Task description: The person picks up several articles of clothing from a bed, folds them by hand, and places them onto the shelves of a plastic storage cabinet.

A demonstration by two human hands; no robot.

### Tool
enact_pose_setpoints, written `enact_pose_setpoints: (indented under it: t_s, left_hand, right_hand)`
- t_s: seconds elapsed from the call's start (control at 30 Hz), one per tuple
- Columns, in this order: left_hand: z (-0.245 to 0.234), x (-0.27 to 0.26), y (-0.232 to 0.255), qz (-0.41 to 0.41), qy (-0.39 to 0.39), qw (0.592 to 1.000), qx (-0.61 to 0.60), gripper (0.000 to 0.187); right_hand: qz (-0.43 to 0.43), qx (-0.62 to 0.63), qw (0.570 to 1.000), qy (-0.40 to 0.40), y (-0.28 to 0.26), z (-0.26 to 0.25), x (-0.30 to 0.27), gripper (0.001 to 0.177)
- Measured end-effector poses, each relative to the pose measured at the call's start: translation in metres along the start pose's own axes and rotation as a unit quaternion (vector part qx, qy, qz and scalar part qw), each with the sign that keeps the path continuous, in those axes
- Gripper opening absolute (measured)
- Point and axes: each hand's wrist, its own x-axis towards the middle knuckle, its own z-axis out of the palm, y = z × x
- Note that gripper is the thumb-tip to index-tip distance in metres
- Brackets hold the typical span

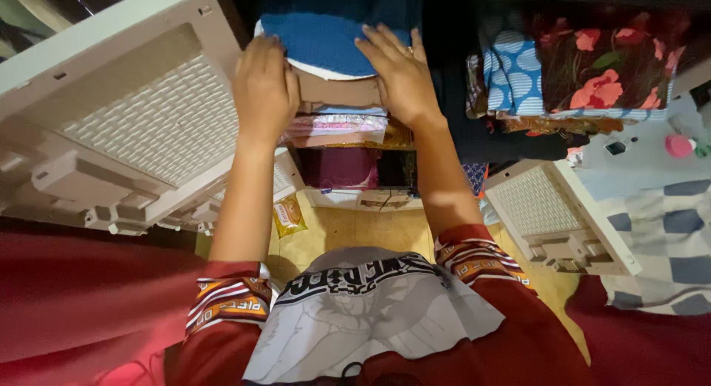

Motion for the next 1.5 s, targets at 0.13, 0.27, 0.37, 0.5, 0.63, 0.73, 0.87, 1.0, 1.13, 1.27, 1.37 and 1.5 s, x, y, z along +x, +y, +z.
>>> enact_pose_setpoints:
  t_s: [0.13,0.27,0.37,0.5,0.63,0.73,0.87,1.0,1.13,1.27,1.37,1.5]
  left_hand:
    - [-0.001,0.015,0.01,0.018,0.003,1.0,0.019,0.029]
    - [0.005,0.027,0.014,0.078,-0.048,0.992,0.082,0.061]
    - [0.0,0.016,0.012,0.02,-0.094,0.995,0.007,0.073]
    - [0.003,-0.013,0.009,-0.011,-0.081,0.996,0.03,0.073]
    - [0.014,-0.019,0.01,-0.018,-0.067,0.994,0.08,0.072]
    - [0.015,-0.019,0.016,-0.018,-0.058,0.99,0.13,0.07]
    - [0.006,-0.017,0.017,-0.028,-0.084,0.991,0.101,0.075]
    - [0.006,-0.02,0.025,-0.029,-0.068,0.993,0.09,0.075]
    - [0.035,-0.033,0.038,0.023,-0.004,0.997,0.07,0.067]
    - [0.079,-0.052,0.073,0.09,0.004,0.995,-0.047,0.059]
    - [0.095,-0.067,0.109,0.123,-0.045,0.98,-0.148,0.055]
    - [0.122,-0.082,0.166,0.144,-0.107,0.955,-0.238,0.05]
  right_hand:
    - [0.064,0.03,0.997,0.024,-0.006,0.009,0.002,0.066]
    - [0.104,0.005,0.994,0.042,-0.015,0.029,0.007,0.082]
    - [0.118,0.003,0.993,0.007,-0.015,0.036,0.013,0.088]
    - [0.087,-0.001,0.996,-0.001,-0.015,0.046,0.015,0.087]
    - [0.086,-0.01,0.996,0.012,-0.013,0.05,0.013,0.088]
    - [0.081,0.001,0.997,0.007,-0.007,0.047,0.009,0.088]
    - [0.06,0.069,0.996,0.014,-0.004,0.031,-0.009,0.078]
    - [0.089,0.091,0.992,0.013,-0.017,0.014,-0.03,0.078]
    - [0.117,0.088,0.988,0.054,-0.03,0.004,-0.056,0.076]
    - [0.163,0.07,0.982,0.069,-0.029,-0.008,-0.088,0.077]
    - [0.201,0.078,0.97,0.115,-0.026,-0.024,-0.131,0.075]
    - [0.261,0.085,0.944,0.184,-0.023,-0.053,-0.204,0.067]
